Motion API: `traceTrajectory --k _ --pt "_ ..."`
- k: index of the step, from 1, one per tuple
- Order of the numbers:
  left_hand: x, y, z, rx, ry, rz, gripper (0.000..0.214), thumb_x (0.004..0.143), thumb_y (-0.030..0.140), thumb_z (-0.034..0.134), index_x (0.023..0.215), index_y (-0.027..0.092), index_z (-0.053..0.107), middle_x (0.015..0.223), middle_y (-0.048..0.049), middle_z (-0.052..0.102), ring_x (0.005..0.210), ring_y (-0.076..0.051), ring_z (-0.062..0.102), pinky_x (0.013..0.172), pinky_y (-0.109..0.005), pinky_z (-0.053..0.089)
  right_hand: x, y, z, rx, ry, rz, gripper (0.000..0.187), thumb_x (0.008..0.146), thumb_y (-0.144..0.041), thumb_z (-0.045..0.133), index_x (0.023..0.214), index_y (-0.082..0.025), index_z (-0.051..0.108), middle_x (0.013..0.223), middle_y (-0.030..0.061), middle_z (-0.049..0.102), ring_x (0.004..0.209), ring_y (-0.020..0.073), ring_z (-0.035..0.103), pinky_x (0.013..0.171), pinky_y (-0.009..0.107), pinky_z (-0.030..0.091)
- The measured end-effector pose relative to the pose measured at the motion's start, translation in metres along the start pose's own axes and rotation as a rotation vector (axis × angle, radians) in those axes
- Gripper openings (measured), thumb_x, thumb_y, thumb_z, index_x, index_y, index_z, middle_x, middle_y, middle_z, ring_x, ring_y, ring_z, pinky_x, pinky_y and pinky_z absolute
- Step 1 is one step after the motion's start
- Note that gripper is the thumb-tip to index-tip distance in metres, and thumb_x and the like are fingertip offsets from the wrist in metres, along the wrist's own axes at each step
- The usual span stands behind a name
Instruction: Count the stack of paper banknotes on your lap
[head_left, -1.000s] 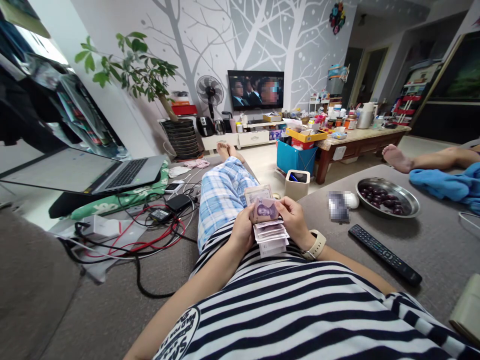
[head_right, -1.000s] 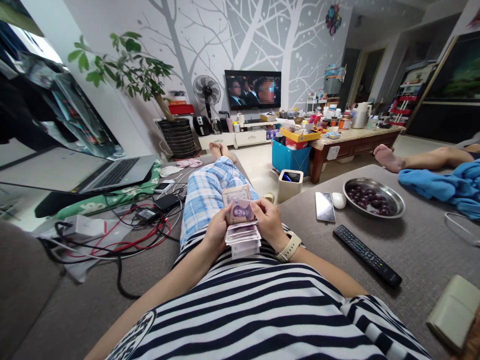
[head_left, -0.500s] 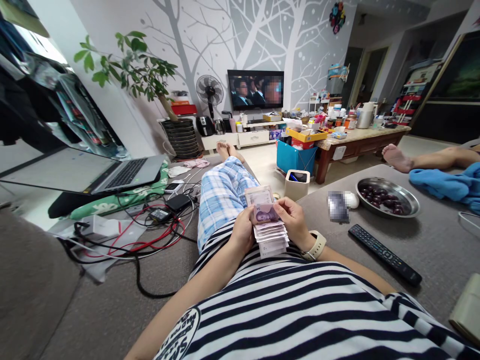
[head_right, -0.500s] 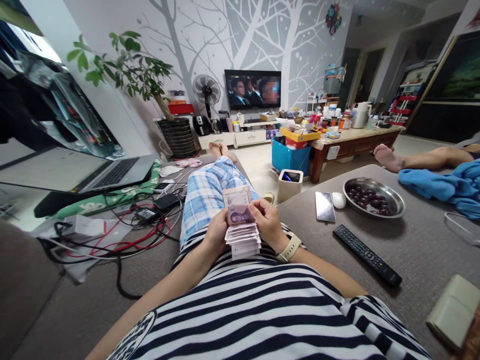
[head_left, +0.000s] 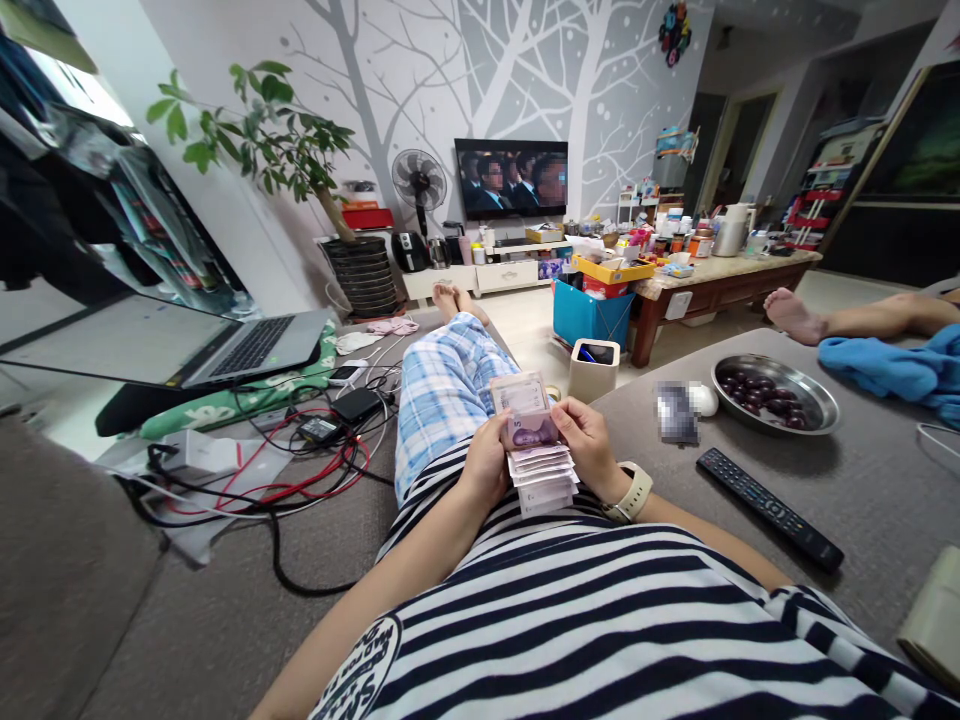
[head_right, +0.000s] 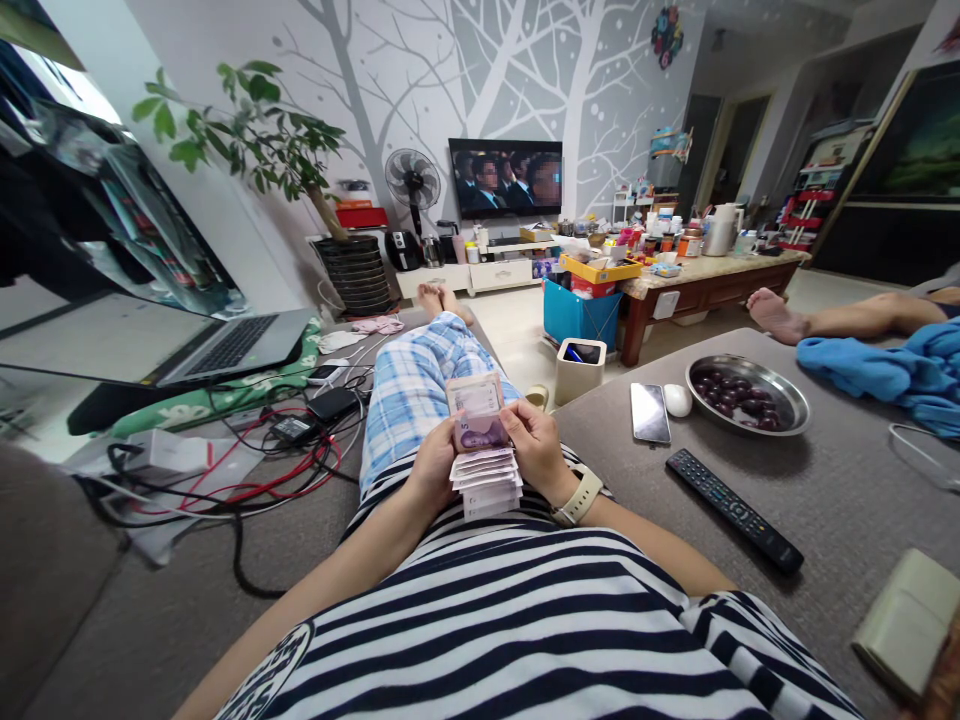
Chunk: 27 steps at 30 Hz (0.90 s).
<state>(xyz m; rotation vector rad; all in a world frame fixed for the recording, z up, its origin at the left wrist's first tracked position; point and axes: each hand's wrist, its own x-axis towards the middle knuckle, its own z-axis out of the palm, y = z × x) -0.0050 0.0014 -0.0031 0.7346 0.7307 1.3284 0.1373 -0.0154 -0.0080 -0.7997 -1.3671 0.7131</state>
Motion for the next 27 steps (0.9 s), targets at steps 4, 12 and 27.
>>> traceTrajectory --k 4,12,27 --pt "0.001 0.000 0.002 -0.036 0.006 -0.018 0.023 0.072 0.031 0.073 0.084 0.013 0.072 0.081 -0.0107 0.078 0.096 -0.031 0.074 0.092 -0.042 0.057 -0.001 0.003 0.000 0.075 -0.038 0.033 0.049 0.093 -0.060 0.055 0.065 -0.021 0.058 0.054 -0.0027 0.050 0.051 0.0129 0.044 0.053 0.028 0.035" --pt "-0.004 0.003 0.006 -0.007 0.037 0.017 0.017 0.071 0.026 0.072 0.080 0.011 0.073 0.072 -0.0079 0.076 0.076 -0.026 0.074 0.083 -0.039 0.059 0.000 0.007 0.001 -0.003 0.040 0.078 0.041 0.086 -0.056 0.068 0.068 -0.021 0.056 0.056 -0.0041 0.053 0.051 0.0123 0.046 0.053 0.027 0.039" --pt "-0.003 0.001 0.002 0.039 0.009 -0.004 0.026 0.067 0.022 0.073 0.091 0.011 0.071 0.078 -0.0087 0.077 0.083 -0.028 0.075 0.083 -0.040 0.059 0.004 0.017 -0.001 -0.147 0.052 0.105 0.035 0.086 -0.048 0.065 0.068 -0.021 0.051 0.060 -0.0049 0.046 0.058 0.0130 0.041 0.056 0.027 0.035"
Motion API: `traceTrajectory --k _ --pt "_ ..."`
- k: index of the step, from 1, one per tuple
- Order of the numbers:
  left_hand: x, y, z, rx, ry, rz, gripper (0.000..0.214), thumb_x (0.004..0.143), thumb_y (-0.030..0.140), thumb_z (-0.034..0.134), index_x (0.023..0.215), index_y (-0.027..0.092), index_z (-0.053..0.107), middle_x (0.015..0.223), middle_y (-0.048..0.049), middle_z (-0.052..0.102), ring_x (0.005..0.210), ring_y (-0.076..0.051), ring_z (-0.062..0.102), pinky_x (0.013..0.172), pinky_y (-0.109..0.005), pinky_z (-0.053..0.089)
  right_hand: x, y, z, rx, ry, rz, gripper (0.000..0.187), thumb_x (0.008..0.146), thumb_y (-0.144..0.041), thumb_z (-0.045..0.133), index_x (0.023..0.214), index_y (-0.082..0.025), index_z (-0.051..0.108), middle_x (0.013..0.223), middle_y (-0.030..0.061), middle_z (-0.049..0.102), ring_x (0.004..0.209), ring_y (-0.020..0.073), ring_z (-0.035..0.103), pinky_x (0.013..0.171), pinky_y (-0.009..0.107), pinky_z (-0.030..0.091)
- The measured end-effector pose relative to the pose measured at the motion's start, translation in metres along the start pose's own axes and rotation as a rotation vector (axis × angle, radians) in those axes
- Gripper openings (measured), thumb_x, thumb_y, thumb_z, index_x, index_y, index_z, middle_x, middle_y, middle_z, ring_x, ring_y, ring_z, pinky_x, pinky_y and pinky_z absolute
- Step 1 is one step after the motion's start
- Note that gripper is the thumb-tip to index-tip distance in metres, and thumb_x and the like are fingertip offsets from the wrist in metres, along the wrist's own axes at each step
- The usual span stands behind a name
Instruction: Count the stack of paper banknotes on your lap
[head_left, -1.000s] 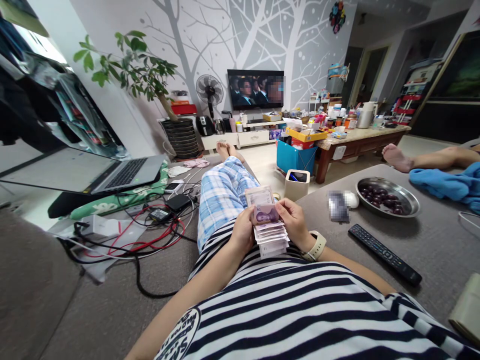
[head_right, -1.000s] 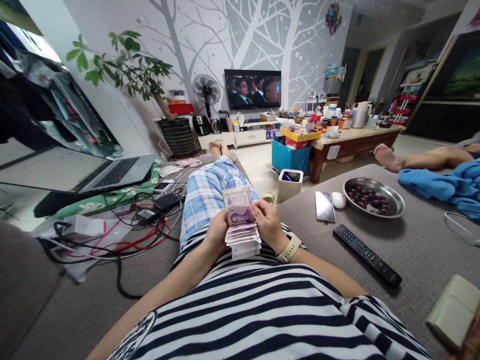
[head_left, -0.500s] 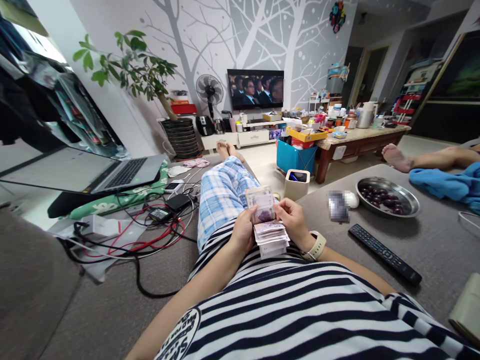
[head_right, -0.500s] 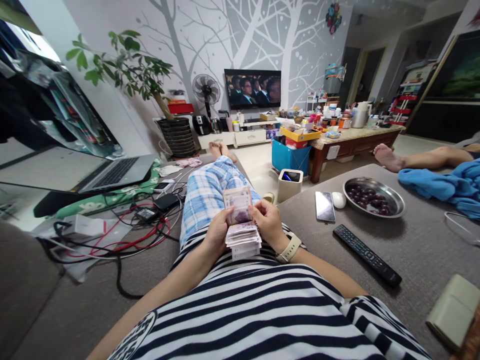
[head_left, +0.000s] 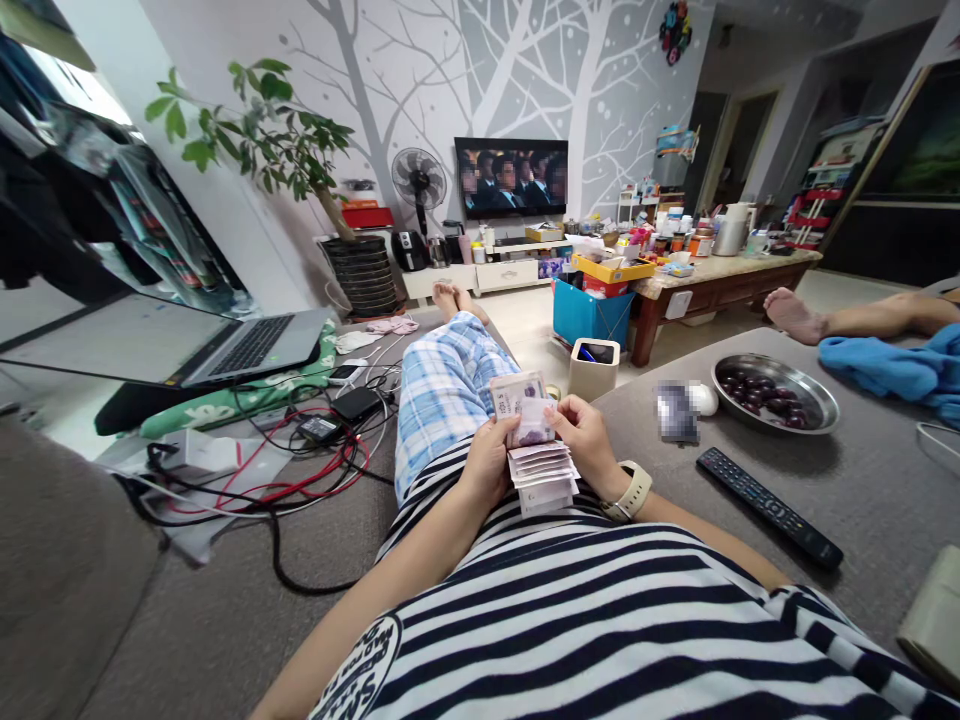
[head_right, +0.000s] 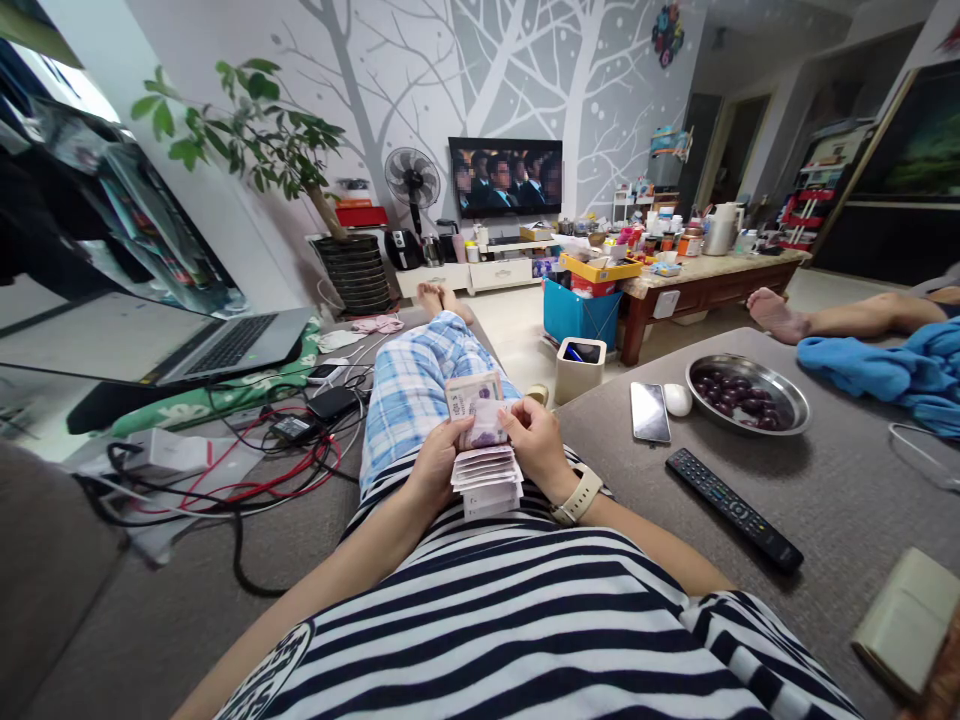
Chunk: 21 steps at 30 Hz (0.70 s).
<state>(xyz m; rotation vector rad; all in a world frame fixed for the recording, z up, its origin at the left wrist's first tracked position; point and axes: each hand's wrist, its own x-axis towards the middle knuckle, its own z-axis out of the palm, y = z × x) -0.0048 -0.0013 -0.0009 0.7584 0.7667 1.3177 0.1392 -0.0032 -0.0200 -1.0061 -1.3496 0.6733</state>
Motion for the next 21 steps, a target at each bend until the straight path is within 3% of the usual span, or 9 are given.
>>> traceTrajectory --k 8,21 --pt "0.006 -0.002 0.000 -0.065 0.016 0.006 0.022 0.073 0.030 0.072 0.086 0.012 0.071 0.082 -0.0101 0.078 0.094 -0.029 0.074 0.087 -0.039 0.058 -0.002 -0.007 0.001 0.055 0.018 -0.029 0.030 0.086 -0.046 0.065 0.072 -0.022 0.055 0.062 -0.0047 0.049 0.058 0.0129 0.042 0.056 0.027 0.035" --pt "0.004 0.001 0.002 -0.025 0.015 0.026 0.024 0.063 0.032 0.076 0.078 0.014 0.070 0.075 -0.0062 0.076 0.093 -0.029 0.073 0.083 -0.037 0.057 -0.003 -0.016 0.000 0.106 0.006 -0.056 0.031 0.088 -0.049 0.061 0.077 -0.020 0.062 0.064 -0.0017 0.057 0.060 0.0141 0.049 0.057 0.027 0.040"
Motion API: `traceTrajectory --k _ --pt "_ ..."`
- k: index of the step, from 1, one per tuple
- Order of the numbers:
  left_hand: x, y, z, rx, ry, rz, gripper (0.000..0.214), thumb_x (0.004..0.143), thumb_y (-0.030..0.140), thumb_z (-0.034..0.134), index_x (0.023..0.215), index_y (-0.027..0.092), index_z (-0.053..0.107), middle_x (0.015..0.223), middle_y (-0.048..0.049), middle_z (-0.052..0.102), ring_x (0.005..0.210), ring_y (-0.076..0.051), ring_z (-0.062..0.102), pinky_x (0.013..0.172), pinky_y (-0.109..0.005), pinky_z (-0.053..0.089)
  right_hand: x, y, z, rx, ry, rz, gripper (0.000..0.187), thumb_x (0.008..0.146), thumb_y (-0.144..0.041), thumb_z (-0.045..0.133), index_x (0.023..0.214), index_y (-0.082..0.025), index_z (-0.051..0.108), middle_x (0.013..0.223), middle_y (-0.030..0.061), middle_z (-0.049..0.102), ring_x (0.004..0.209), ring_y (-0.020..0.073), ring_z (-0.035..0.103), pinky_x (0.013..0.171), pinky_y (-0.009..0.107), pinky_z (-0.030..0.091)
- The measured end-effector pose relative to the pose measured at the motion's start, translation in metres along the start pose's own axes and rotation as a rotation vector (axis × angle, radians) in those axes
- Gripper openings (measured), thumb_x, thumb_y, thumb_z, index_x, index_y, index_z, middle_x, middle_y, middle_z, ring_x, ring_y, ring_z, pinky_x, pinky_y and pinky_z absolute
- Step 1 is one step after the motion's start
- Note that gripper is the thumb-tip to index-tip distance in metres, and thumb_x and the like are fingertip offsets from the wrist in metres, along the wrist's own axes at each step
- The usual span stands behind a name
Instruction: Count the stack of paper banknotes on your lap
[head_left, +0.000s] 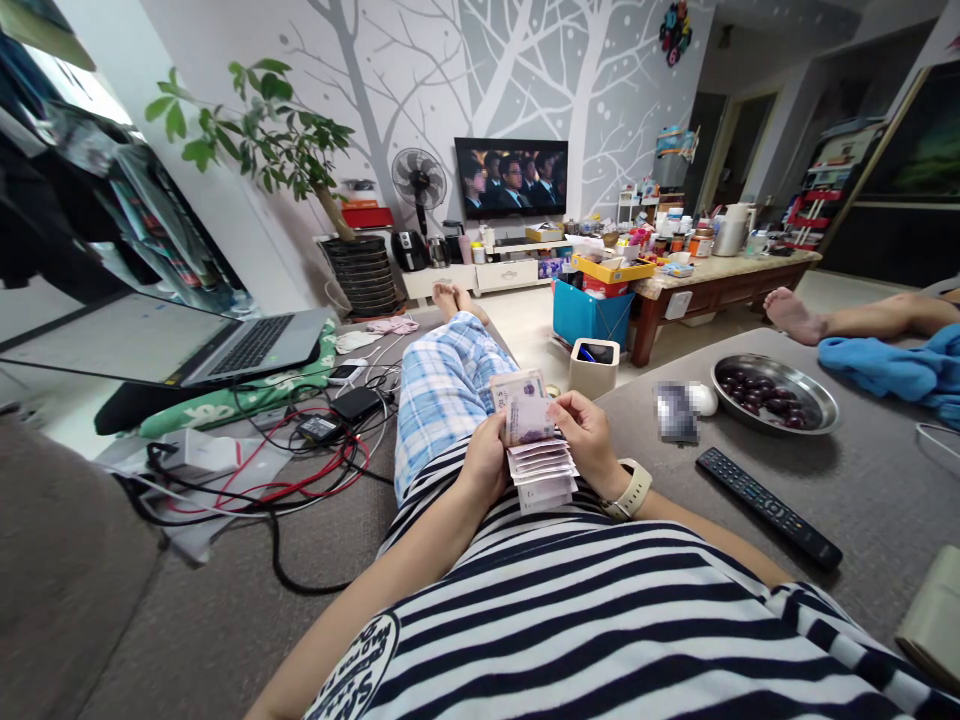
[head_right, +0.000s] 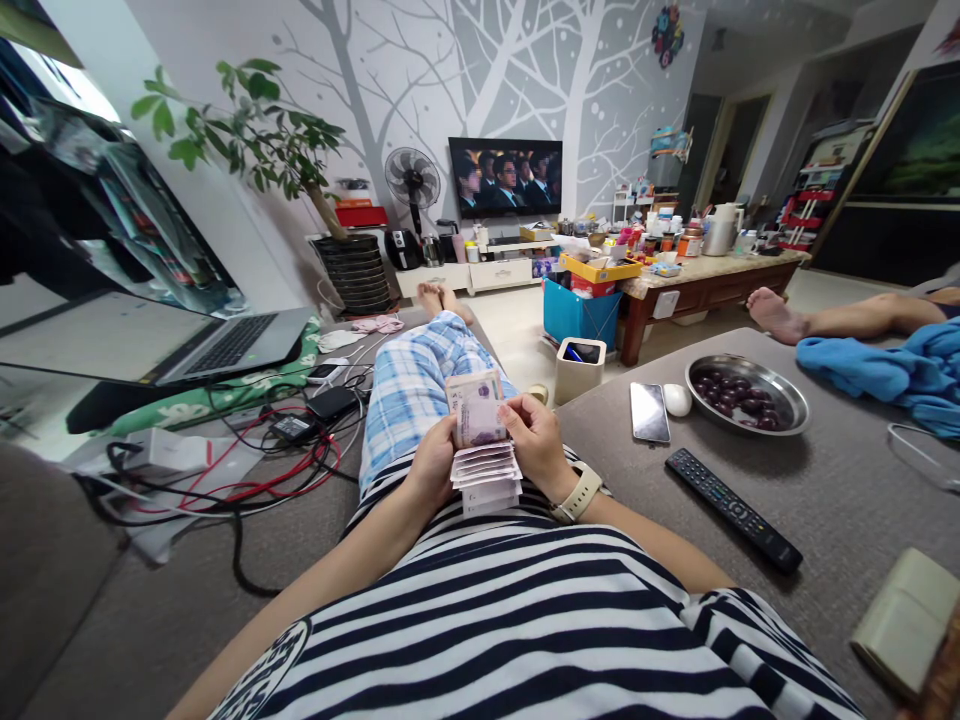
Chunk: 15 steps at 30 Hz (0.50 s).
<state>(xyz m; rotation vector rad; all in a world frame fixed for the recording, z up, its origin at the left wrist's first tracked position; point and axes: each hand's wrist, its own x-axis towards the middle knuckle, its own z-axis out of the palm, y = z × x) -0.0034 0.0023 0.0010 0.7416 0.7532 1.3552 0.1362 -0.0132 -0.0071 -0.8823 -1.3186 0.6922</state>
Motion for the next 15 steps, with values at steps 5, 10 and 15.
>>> traceTrajectory --k 5,10,15 --pt "-0.0015 0.0017 0.0004 0.025 0.000 0.014 0.020 0.063 0.032 0.075 0.073 0.016 0.068 0.075 -0.0072 0.076 0.096 -0.031 0.072 0.085 -0.038 0.056 -0.0001 -0.0016 0.0016 0.051 0.001 0.000 0.028 0.087 -0.048 0.065 0.083 -0.020 0.063 0.069 -0.0005 0.061 0.062 0.0145 0.052 0.058 0.027 0.043" --pt "-0.0025 0.0030 0.0019 0.030 0.000 0.027 0.019 0.062 0.031 0.075 0.071 0.016 0.067 0.076 -0.0082 0.076 0.097 -0.032 0.071 0.087 -0.040 0.056 0.0005 -0.0026 0.0017 0.065 0.013 -0.009 0.028 0.086 -0.048 0.066 0.083 -0.020 0.063 0.069 -0.0002 0.062 0.063 0.0149 0.054 0.058 0.027 0.044" --pt "-0.0023 0.0036 0.0026 0.035 0.003 0.024 0.018 0.061 0.031 0.074 0.069 0.016 0.068 0.074 -0.0082 0.076 0.096 -0.032 0.071 0.085 -0.039 0.056 0.0006 -0.0014 0.0000 0.041 -0.013 -0.015 0.028 0.088 -0.048 0.063 0.080 -0.021 0.063 0.068 -0.0008 0.059 0.062 0.0147 0.051 0.059 0.028 0.043"
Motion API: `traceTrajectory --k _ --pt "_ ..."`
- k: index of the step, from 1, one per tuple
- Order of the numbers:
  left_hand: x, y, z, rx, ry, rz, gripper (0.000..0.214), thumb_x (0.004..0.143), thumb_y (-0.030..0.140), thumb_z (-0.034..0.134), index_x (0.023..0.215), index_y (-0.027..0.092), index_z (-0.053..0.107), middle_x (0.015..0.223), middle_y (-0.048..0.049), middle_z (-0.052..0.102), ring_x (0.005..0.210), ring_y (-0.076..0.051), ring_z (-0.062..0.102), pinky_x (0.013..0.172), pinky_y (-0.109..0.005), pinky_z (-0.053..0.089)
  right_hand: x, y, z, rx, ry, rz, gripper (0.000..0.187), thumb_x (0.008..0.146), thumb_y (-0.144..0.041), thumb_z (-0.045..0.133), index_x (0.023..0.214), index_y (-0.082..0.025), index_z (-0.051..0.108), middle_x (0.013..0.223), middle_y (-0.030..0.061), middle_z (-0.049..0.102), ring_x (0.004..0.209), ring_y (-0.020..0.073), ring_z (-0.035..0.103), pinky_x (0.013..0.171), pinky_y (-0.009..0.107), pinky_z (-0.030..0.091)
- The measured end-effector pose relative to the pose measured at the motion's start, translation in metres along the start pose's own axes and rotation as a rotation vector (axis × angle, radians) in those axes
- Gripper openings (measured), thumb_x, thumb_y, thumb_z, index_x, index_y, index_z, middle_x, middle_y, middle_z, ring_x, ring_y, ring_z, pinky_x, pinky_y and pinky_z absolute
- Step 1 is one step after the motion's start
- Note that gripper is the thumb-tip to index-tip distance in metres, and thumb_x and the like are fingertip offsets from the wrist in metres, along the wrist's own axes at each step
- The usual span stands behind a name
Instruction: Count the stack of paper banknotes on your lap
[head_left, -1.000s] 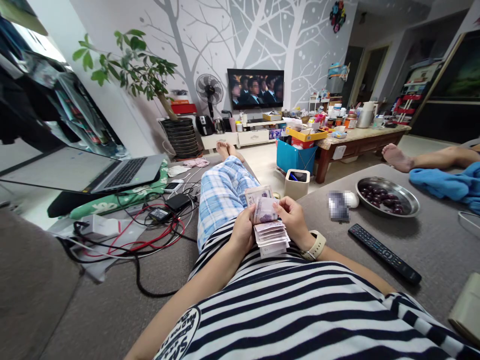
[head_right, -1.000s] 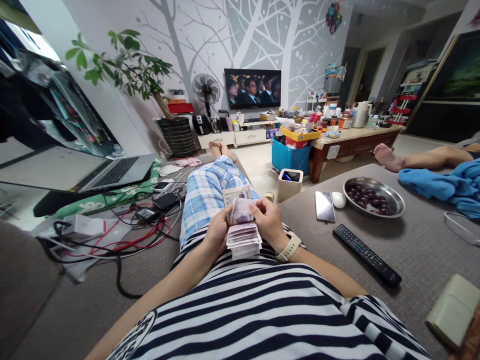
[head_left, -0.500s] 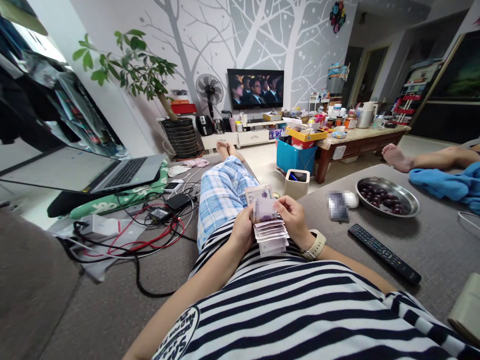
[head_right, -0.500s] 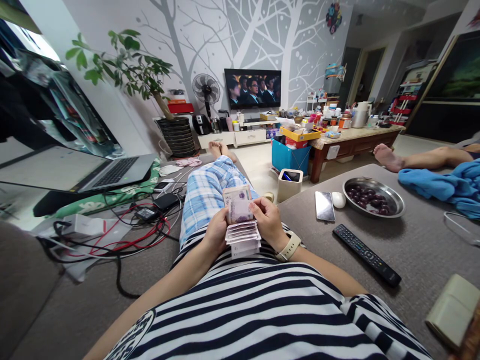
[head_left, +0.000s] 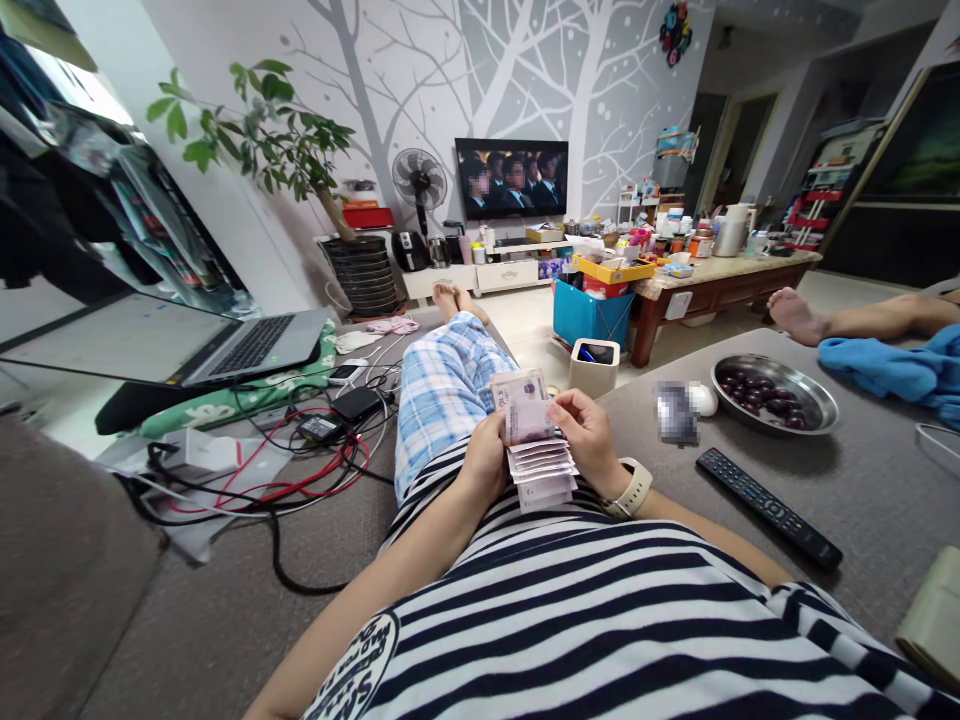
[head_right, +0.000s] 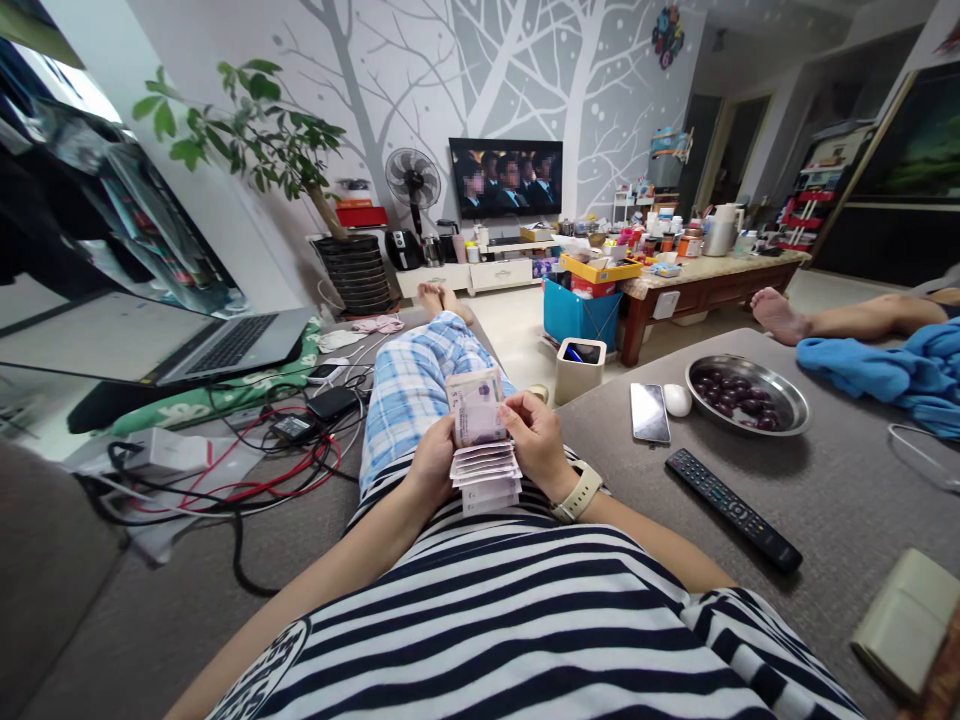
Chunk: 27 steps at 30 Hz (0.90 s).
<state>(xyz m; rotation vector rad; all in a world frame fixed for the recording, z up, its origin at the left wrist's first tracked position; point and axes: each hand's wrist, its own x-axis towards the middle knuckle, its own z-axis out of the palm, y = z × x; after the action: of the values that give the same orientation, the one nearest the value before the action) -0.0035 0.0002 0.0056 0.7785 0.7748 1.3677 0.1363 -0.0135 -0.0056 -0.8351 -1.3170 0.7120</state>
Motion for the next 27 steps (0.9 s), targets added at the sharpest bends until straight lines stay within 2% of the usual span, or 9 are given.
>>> traceTrajectory --k 8,15,22,27 --pt "-0.002 0.000 -0.002 0.011 -0.023 0.004 0.021 0.067 0.034 0.076 0.076 0.016 0.071 0.078 -0.0074 0.077 0.096 -0.030 0.071 0.086 -0.039 0.056 -0.001 -0.003 0.000 0.024 -0.039 0.002 0.033 0.087 -0.052 0.063 0.076 -0.021 0.060 0.066 -0.0017 0.056 0.059 0.0139 0.049 0.057 0.027 0.040" --pt "0.001 -0.003 -0.002 -0.072 0.015 -0.068 0.022 0.075 0.029 0.069 0.087 0.011 0.072 0.087 -0.0122 0.078 0.093 -0.029 0.074 0.089 -0.040 0.057 -0.001 -0.001 0.000 0.114 -0.087 0.046 0.041 0.093 -0.059 0.055 0.077 -0.022 0.061 0.054 -0.0025 0.057 0.047 0.0125 0.044 0.050 0.027 0.037" --pt "-0.002 -0.002 -0.003 -0.041 -0.001 -0.067 0.020 0.071 0.027 0.074 0.083 0.011 0.070 0.078 -0.0100 0.077 0.088 -0.029 0.075 0.086 -0.039 0.057 0.002 0.007 0.001 0.025 0.026 0.126 0.041 0.080 -0.060 0.071 0.076 -0.022 0.057 0.059 -0.0035 0.057 0.053 0.0134 0.051 0.053 0.027 0.040" --pt "-0.006 0.000 -0.001 -0.026 -0.001 -0.074 0.021 0.069 0.017 0.072 0.089 0.012 0.071 0.074 -0.0071 0.076 0.081 -0.027 0.075 0.082 -0.038 0.058 0.002 0.014 -0.001 -0.042 0.005 0.134 0.036 0.082 -0.054 0.069 0.072 -0.021 0.057 0.061 -0.0032 0.055 0.055 0.0134 0.048 0.054 0.027 0.037"
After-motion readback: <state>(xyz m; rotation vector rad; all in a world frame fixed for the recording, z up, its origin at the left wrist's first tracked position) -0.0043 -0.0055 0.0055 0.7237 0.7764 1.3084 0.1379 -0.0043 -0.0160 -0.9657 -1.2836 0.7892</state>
